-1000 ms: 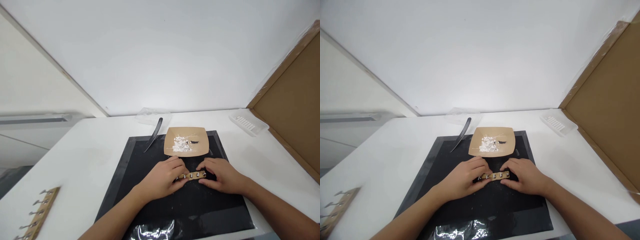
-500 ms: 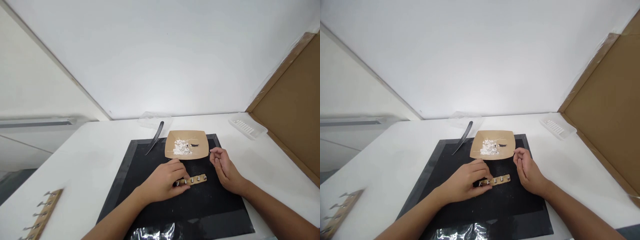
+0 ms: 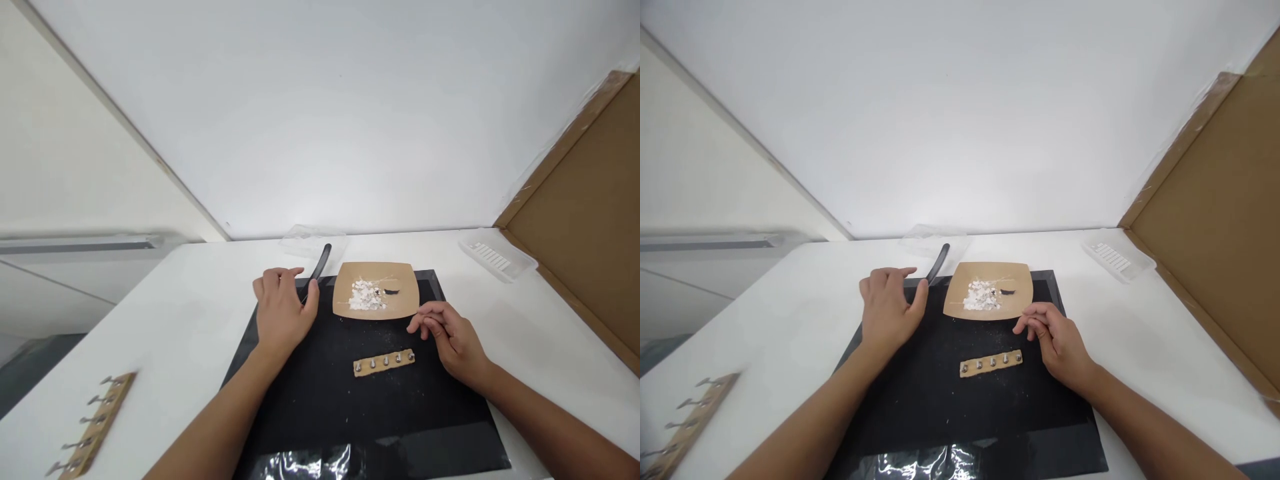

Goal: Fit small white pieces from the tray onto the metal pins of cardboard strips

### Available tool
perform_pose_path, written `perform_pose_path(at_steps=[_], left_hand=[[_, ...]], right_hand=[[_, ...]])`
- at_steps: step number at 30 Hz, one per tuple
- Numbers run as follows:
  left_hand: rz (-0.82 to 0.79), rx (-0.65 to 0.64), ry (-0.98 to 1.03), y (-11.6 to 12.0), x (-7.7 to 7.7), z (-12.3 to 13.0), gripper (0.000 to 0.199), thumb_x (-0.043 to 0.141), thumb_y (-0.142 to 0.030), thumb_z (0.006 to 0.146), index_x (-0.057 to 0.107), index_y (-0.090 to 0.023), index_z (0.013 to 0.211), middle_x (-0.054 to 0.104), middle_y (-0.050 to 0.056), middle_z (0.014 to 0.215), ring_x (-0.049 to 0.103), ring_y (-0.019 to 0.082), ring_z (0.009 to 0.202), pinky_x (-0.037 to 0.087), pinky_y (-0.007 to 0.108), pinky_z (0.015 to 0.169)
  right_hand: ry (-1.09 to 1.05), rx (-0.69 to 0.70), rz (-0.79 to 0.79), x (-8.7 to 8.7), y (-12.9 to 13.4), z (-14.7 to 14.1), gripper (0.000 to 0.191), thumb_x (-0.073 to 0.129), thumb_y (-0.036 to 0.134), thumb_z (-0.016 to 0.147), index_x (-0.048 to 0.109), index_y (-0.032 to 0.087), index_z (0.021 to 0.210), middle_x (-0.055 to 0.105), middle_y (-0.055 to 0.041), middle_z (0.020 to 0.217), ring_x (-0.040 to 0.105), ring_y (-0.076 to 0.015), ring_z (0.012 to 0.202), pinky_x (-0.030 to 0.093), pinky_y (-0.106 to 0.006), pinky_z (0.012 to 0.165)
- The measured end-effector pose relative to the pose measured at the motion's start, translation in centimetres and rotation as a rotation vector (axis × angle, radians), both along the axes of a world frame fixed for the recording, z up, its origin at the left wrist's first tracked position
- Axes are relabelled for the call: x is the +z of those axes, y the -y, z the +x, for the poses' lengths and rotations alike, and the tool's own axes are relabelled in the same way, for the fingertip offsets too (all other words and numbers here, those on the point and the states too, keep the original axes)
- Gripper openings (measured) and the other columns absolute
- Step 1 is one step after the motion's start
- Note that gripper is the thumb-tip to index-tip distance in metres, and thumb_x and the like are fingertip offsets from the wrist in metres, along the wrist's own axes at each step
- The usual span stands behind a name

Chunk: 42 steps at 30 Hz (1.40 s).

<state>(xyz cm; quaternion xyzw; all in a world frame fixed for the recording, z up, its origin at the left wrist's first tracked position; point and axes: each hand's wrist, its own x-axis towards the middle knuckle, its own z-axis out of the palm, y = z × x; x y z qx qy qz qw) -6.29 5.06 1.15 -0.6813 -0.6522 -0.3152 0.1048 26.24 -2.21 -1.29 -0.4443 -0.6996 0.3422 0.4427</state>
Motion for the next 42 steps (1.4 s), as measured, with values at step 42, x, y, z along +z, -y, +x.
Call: perform_pose_path(at_steps=[42], left_hand=[[-0.069, -0.255, -0.064, 2.5, 0.1, 2.2, 0.029, 0.041, -0.036, 0.11, 0.06, -0.018, 0.124, 0.081, 0.009, 0.095, 0.079, 0.027, 0.073, 0.053, 0.031, 0.061]], right_hand=[[-0.101, -0.198, -0.134, 0.4, -1.2, 0.2, 0.035, 0.068, 0.056, 0.099, 0.078, 0.022, 0.103, 0.074, -0.0052, 0.091, 0.068, -0.0211, 0.084, 0.055, -0.032, 0.075]])
